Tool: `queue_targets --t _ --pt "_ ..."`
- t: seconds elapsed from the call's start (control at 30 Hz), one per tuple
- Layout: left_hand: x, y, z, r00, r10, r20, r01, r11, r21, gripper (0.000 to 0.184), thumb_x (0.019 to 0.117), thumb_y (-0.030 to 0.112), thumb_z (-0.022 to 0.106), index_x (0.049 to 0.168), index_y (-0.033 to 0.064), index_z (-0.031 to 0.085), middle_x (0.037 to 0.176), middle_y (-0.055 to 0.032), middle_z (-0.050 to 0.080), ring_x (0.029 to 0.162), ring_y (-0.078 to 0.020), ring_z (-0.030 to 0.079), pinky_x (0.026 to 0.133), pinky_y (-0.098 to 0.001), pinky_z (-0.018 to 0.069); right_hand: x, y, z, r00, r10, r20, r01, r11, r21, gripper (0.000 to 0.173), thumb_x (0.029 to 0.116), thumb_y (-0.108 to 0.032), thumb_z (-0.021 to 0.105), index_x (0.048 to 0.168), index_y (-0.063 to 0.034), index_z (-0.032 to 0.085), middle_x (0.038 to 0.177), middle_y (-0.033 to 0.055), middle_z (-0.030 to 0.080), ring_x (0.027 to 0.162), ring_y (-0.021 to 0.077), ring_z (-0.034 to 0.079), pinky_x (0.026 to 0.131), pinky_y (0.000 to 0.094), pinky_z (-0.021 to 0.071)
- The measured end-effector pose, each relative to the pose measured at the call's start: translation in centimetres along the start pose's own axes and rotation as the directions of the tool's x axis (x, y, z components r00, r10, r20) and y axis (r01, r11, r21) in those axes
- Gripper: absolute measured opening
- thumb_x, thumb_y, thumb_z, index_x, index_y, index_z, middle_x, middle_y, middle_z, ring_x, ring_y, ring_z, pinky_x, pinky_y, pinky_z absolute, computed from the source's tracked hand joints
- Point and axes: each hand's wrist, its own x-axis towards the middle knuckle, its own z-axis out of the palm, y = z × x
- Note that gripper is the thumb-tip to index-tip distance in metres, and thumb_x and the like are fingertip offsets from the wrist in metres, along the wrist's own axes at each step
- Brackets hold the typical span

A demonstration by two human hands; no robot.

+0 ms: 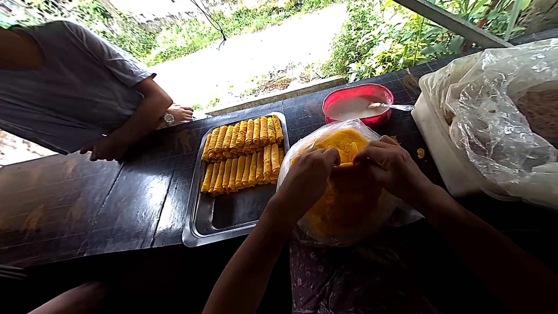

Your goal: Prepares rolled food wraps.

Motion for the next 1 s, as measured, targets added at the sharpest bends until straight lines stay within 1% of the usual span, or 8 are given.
queue_targets --t 0.27,0.47,0.53,0.67,0.8,0.87,0.93,1.0 --pt "0.2 -1.2 1.1 0.999 -0.028 -0.042 0.028 1.000 0.001 0.006 0.0910 0.008 0.072 0.087 0.0088 0.076 0.081 -0.0048 0.068 0.083 -0.0231 0.064 0.075 -0.0366 0.0503 0.5 0.6 0.3 0.998 0.054 0.033 -0.054 0.999 -0.009 0.015 0.0926 -0.006 0.064 0.092 -0.0109 0.079 0.089 0.0047 0.065 0.092 0.0251 0.060 0.079 0.0429 0.0475" --pt "-0.2 0.4 1.3 0.994 0.030 -0.106 -0.026 0.999 0.045 0.013 0.0880 -0.006 0.065 0.090 0.0019 0.075 0.084 -0.0103 0.069 0.084 -0.0260 0.068 0.076 -0.0378 0.0562 0.0 -2.6 0.4 0.999 -0.020 0.033 0.027 0.980 -0.196 0.019 0.0928 -0.006 0.061 0.102 -0.0051 0.077 0.101 0.0108 0.072 0.098 0.0288 0.068 0.084 0.0409 0.0565" --pt "-0.4 0.8 1.2 0.997 0.038 -0.068 -0.032 0.996 0.086 0.008 0.0897 0.000 0.068 0.091 0.0020 0.075 0.085 -0.0103 0.069 0.084 -0.0258 0.068 0.075 -0.0373 0.0566 -0.2 -2.8 0.8 0.999 -0.016 0.031 0.022 0.979 -0.203 0.019 0.0939 -0.014 0.062 0.103 -0.0058 0.077 0.102 0.0105 0.071 0.097 0.0280 0.068 0.083 0.0397 0.0565" --pt "-0.1 0.8 1.5 0.998 0.042 -0.038 -0.038 0.993 0.110 0.006 0.0896 0.006 0.071 0.089 0.0016 0.075 0.084 -0.0106 0.069 0.083 -0.0264 0.068 0.073 -0.0377 0.0565 -0.2 -2.1 1.4 0.999 -0.012 0.043 0.021 0.978 -0.206 0.012 0.0936 -0.010 0.065 0.096 -0.0048 0.075 0.098 0.0104 0.070 0.095 0.0280 0.067 0.082 0.0391 0.0560" --pt "-0.2 0.7 1.8 0.997 0.065 -0.037 -0.059 0.988 0.146 0.012 0.0940 0.012 0.067 0.089 0.0032 0.074 0.083 -0.0088 0.067 0.079 -0.0249 0.066 0.071 -0.0354 0.0553 0.8 -0.8 0.2 0.991 -0.028 0.130 0.038 0.997 -0.074 0.011 0.0915 -0.014 0.068 0.094 -0.0076 0.076 0.093 0.0058 0.071 0.091 0.0235 0.068 0.080 0.0416 0.0555" --pt "-0.4 0.7 1.9 0.997 0.070 -0.041 -0.062 0.985 0.160 0.016 0.0978 0.013 0.062 0.093 0.0038 0.074 0.086 -0.0090 0.069 0.081 -0.0249 0.068 0.072 -0.0350 0.0558 2.2 0.8 -1.6 0.985 0.051 0.163 -0.061 0.996 0.059 0.017 0.0978 -0.018 0.063 0.105 -0.0088 0.076 0.096 0.0037 0.073 0.090 0.0178 0.069 0.082 0.0394 0.0576" --pt "-0.7 0.9 2.0 0.997 0.066 -0.046 -0.057 0.983 0.174 0.019 0.1003 0.016 0.060 0.099 0.0042 0.075 0.090 -0.0097 0.070 0.084 -0.0255 0.069 0.074 -0.0350 0.0573 4.0 2.8 -3.0 0.977 0.194 0.092 -0.196 0.980 0.018 0.023 0.1038 -0.012 0.055 0.118 -0.0067 0.073 0.101 0.0098 0.072 0.090 0.0226 0.069 0.083 0.0444 0.0565" --pt "-0.8 1.0 2.0 0.997 0.064 -0.044 -0.054 0.981 0.189 0.019 0.1002 0.017 0.060 0.101 0.0041 0.075 0.092 -0.0103 0.071 0.086 -0.0262 0.070 0.075 -0.0354 0.0575 5.9 5.4 -2.6 0.961 0.278 -0.001 -0.273 0.946 -0.176 0.032 0.1001 0.003 0.048 0.120 -0.0046 0.072 0.108 0.0207 0.070 0.103 0.0386 0.066 0.090 0.0559 0.0520"
